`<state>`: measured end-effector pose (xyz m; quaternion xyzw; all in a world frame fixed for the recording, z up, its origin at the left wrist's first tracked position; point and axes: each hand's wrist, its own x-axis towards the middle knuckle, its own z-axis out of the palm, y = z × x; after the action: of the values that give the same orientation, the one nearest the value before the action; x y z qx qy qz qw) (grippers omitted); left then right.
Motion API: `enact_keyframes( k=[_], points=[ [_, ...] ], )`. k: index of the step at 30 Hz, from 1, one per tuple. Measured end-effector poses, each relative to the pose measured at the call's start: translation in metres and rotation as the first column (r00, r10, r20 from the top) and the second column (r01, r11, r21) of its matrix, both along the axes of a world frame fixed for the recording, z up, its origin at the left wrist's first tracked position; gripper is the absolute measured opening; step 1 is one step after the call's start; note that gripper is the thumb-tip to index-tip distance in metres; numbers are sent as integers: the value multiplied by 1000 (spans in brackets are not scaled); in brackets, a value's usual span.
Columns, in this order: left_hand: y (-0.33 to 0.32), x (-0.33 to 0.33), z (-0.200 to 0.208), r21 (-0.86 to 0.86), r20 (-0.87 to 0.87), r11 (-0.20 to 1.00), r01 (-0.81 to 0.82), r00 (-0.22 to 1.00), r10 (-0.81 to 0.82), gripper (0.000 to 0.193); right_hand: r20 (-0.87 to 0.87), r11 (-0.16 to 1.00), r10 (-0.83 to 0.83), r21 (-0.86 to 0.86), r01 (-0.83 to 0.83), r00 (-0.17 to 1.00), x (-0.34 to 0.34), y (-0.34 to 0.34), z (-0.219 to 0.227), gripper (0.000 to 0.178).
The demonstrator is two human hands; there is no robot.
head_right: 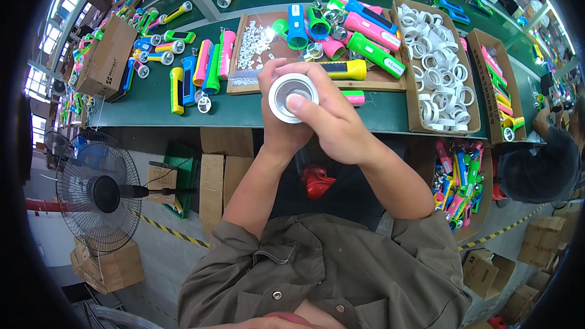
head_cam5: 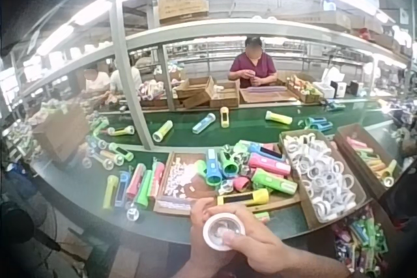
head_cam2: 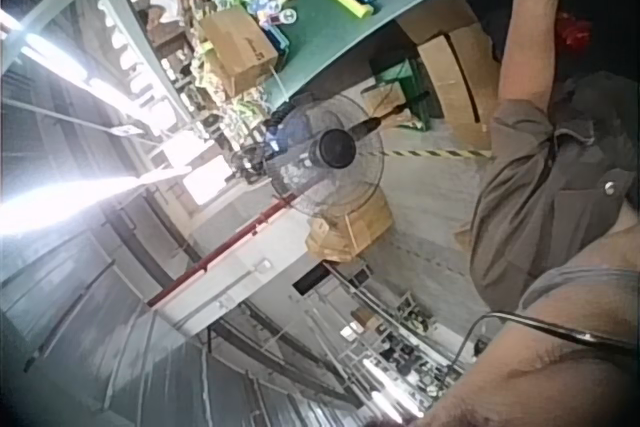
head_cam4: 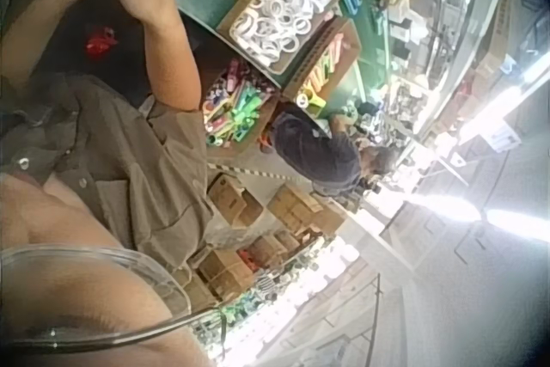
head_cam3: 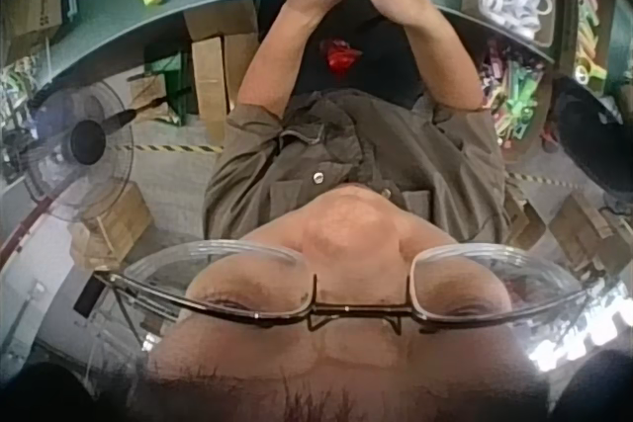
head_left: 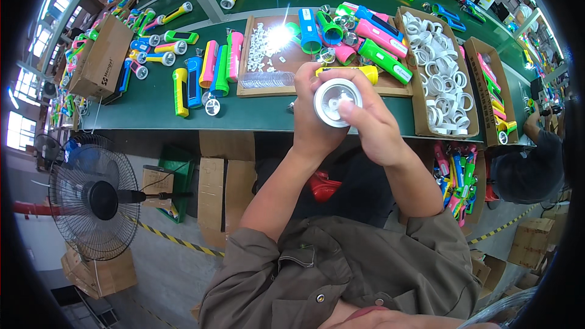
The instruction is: Assembling the internal components and casings of flashlights on a factory assembly line.
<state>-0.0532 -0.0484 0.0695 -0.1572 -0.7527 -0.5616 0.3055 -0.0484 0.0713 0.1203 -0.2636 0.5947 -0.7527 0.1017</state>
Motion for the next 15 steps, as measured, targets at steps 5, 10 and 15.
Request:
enact_keyframes(
  k=[5, 10, 15],
  points=[
    [-1, -1, 2, -29, -53, 1000, -7, 999, 6, 77, 55, 992, 92, -93, -87, 994, -2, 0, 3, 38],
    [-2, 0, 7, -35, 0, 999, -1, 1000, 1, 78, 10, 994, 51, -95, -50, 999, -3, -3, -3, 35],
    [-1, 1, 7, -15, 18, 1000, 13, 1000, -12, 77, 44, 994, 4, -105, 1, 999, 1, -7, 0, 32]
  ],
)
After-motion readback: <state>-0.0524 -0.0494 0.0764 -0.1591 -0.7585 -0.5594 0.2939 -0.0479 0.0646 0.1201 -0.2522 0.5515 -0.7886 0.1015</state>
